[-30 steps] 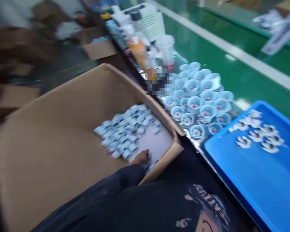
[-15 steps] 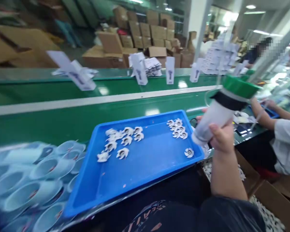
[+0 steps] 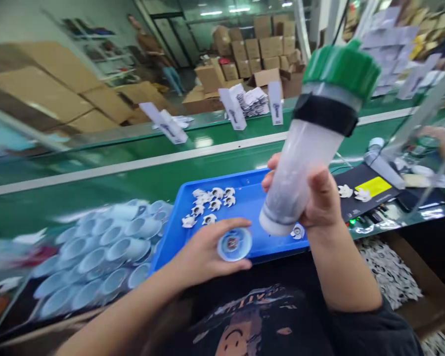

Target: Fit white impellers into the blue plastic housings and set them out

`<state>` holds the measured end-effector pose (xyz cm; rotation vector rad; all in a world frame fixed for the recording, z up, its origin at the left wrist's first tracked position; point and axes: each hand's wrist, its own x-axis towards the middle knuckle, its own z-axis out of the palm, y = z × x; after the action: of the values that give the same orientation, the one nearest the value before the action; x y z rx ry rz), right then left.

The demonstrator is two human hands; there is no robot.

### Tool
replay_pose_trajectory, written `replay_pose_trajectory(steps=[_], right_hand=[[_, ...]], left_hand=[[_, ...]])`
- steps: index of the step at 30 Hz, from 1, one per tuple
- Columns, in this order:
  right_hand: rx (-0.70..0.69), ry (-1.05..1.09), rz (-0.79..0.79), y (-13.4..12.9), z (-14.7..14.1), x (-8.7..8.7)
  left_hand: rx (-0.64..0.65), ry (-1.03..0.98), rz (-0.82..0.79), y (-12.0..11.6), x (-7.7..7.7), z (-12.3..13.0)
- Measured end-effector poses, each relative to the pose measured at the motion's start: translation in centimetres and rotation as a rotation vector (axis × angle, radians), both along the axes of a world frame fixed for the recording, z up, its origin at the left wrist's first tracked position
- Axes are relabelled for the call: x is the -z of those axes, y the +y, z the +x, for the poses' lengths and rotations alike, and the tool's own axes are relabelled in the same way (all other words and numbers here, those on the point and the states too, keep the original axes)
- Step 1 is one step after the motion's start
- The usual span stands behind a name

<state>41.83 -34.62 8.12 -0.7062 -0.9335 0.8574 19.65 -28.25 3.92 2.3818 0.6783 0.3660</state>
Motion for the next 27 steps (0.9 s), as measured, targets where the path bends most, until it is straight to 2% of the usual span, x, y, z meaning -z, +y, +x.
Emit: replay_pose_trajectory(steps=[3,5,7,13,18,23,25,27], right_hand=[[-0.024,0.005,-0.004,0.2,-0.6,-0.3],[-0.055,-0.001,-0.015,0.1,-1.1,-0.2],[-0.074,-0.009,-0.015,0.0,-1.6,-0.1],[-0.112,-0.014,0.028,-0.3,-2.0,-0.1],[-0.102,-0.062,0.033,0.0,-2.6,-0.2],[-0.159,-0.078,-0.013,-0.2,-1.7,-0.7],[-0.061,-0.114,-0.059,-0.8,-0.3,-0.6],[0.164,-0.300,-0.089,-1.9,1.2,-0.1]], left_hand=[[0.052,-0.227,-0.054,-1.0,1.2,4.7],[0.040,-0.327,-0.093,-1.6,1.9,6.1],[0.036,-0.387,-0.133,-2.3,2.1,6.4],[0.003,-0.417,-0.182,-3.0,1.9,5.9],[-0.026,-0.364,-0.148,-3.0,1.5,5.8],[0.039,-0.243,-0.303,-2.3,1.2,4.5],[0.016,-0.152,-0.315,-1.2,2.1,3.0],[-0.125,-0.136,-0.274,0.3,3.7,1.1]])
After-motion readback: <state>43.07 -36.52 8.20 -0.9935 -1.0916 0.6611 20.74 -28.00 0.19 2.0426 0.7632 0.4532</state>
